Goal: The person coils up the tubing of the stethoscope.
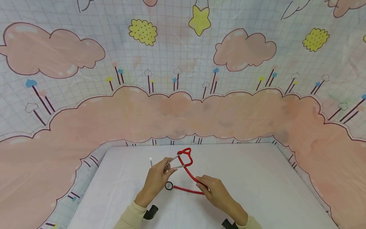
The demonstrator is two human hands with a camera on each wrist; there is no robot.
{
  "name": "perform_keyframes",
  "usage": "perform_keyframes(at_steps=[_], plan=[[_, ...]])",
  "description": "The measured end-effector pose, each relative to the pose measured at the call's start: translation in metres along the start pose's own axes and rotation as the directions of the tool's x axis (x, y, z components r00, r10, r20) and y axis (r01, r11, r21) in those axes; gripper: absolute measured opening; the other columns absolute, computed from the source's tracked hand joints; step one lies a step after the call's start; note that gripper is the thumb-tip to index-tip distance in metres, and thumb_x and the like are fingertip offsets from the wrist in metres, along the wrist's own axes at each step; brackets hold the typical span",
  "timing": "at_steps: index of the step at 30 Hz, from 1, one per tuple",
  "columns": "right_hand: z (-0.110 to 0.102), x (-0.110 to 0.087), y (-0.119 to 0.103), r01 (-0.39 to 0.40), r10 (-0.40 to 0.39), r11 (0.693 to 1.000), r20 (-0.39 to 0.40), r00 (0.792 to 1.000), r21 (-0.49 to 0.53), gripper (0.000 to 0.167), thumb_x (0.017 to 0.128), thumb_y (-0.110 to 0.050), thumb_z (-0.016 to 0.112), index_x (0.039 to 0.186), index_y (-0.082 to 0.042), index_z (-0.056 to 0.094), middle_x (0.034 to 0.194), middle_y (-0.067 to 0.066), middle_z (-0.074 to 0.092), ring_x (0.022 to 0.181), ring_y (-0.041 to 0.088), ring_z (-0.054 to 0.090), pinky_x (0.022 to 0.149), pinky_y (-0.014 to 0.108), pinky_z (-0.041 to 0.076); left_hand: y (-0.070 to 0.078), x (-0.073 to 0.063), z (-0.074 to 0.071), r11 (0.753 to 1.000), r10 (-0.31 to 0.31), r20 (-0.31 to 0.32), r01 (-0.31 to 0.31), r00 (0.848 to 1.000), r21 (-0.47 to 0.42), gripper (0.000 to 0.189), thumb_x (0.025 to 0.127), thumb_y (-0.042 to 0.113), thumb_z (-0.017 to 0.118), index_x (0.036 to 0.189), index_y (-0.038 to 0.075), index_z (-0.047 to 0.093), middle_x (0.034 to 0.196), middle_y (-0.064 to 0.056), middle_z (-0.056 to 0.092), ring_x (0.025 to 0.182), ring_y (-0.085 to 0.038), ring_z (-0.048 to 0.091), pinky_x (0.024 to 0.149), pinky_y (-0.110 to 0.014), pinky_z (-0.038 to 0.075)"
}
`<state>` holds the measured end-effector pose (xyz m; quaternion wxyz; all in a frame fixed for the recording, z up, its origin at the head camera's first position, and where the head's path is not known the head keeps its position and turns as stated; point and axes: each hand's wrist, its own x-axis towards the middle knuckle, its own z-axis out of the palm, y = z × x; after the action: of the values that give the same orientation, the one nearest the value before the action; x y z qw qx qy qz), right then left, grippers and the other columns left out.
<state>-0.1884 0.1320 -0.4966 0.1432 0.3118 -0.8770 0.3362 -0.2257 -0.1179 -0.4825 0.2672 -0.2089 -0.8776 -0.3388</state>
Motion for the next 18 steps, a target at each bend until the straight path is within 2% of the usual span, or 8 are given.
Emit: perform_keyframes(at_steps=[5, 9, 14, 18], plan=[[-0.002, -0.002, -0.003, 0.006, -0.006, 0.999, 0.007, 1.0, 0.049, 0.019, 0.091, -0.012, 0.07, 0.108, -0.005, 0.073, 0.075, -0.011, 0.059, 0.062, -0.005, 0.04, 0.052, 0.012, 0.041, -0.001, 0.001, 0.0, 1.0, -0.013, -0.027, 0.014, 1.0, 0.028, 0.038, 0.077, 0.017, 0.083, 0.111, 0.012, 0.065, 0.072, 0.009, 0.057, 0.061, -0.001, 0.043, 0.052, -0.016, 0.037], [-0.005, -0.003, -0.006, 0.029, -0.029, 0.999, -0.001, 1.0, 0.046, 0.018, 0.09, -0.009, 0.07, 0.107, -0.004, 0.072, 0.074, -0.012, 0.058, 0.061, -0.006, 0.04, 0.052, 0.012, 0.042, -0.001, 0.002, 0.0, 0.999, -0.017, -0.034, 0.018, 0.999, 0.043, 0.038, 0.077, 0.017, 0.083, 0.111, 0.01, 0.066, 0.072, 0.007, 0.057, 0.061, -0.003, 0.043, 0.052, -0.016, 0.037], [-0.011, -0.002, -0.008, 0.029, -0.029, 1.0, -0.012, 1.0, 0.008, 0.017, 0.09, -0.008, 0.07, 0.107, -0.006, 0.072, 0.074, -0.013, 0.055, 0.061, -0.006, 0.04, 0.052, 0.012, 0.041, 0.0, 0.0, 0.0, 0.998, -0.024, 0.005, 0.024, 1.0, 0.06, 0.039, 0.076, 0.017, 0.084, 0.11, 0.011, 0.067, 0.072, 0.008, 0.058, 0.061, -0.002, 0.043, 0.052, -0.016, 0.036], [-0.017, 0.002, -0.007, 0.053, -0.054, 0.998, -0.064, 0.996, -0.019, 0.018, 0.088, -0.007, 0.071, 0.106, -0.007, 0.072, 0.075, -0.012, 0.055, 0.062, -0.005, 0.04, 0.052, 0.011, 0.041, 0.001, -0.001, -0.001, 0.998, -0.021, 0.045, 0.018, 0.999, 0.066, 0.037, 0.078, 0.019, 0.083, 0.111, 0.013, 0.067, 0.073, 0.009, 0.058, 0.061, -0.002, 0.043, 0.053, -0.016, 0.036]])
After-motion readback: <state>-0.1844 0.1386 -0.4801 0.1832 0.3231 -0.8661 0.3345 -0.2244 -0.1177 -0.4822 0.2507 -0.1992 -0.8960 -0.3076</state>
